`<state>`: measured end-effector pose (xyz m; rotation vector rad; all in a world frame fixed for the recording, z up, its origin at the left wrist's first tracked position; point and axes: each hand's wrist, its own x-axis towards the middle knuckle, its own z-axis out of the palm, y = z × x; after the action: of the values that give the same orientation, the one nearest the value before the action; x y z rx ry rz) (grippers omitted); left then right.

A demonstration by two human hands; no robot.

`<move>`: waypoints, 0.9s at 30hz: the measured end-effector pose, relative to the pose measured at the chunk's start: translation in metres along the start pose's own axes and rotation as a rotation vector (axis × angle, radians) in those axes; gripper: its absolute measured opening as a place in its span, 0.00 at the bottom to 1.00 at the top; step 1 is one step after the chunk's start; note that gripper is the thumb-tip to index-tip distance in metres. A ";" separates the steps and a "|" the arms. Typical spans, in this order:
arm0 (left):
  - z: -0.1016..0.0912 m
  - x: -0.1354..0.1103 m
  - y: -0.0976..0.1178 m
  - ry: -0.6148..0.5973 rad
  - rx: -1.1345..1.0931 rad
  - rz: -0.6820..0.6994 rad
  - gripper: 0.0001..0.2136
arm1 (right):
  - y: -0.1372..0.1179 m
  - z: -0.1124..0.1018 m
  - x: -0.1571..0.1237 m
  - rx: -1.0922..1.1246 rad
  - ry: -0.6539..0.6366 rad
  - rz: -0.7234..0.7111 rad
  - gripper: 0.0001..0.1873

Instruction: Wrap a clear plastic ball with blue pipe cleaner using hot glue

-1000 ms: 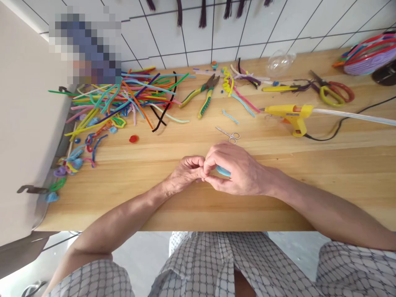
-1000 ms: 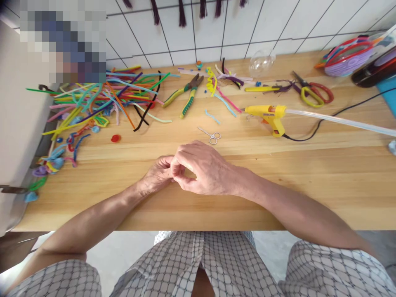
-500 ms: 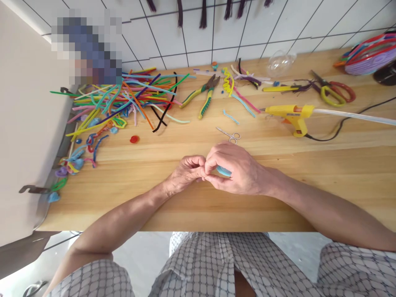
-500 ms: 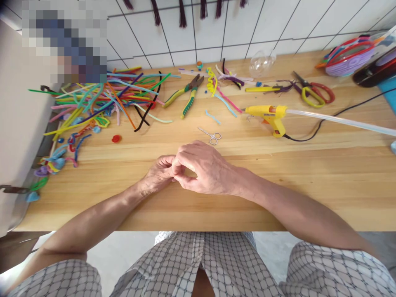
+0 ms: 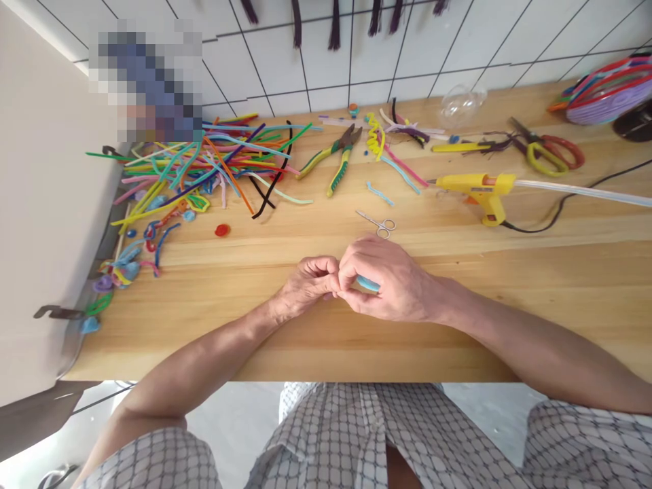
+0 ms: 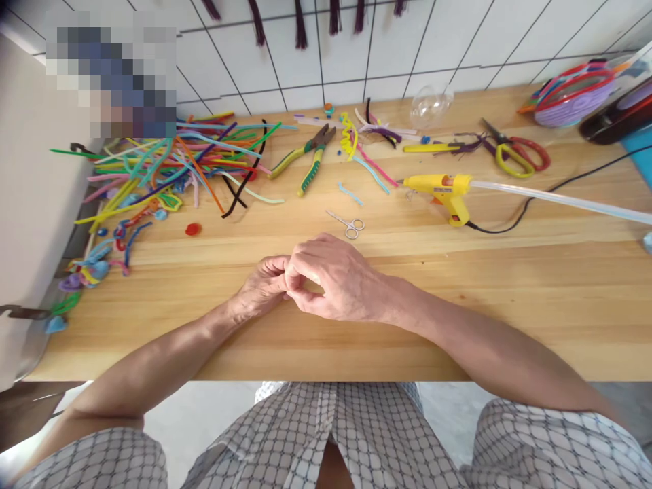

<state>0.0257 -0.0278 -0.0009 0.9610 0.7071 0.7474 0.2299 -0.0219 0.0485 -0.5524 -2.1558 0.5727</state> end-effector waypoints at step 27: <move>0.000 -0.001 -0.001 0.015 0.007 -0.007 0.27 | 0.001 0.002 0.000 -0.007 0.019 0.019 0.12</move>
<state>0.0256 -0.0289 -0.0017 0.9596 0.7262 0.7470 0.2286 -0.0216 0.0471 -0.5808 -2.1375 0.5687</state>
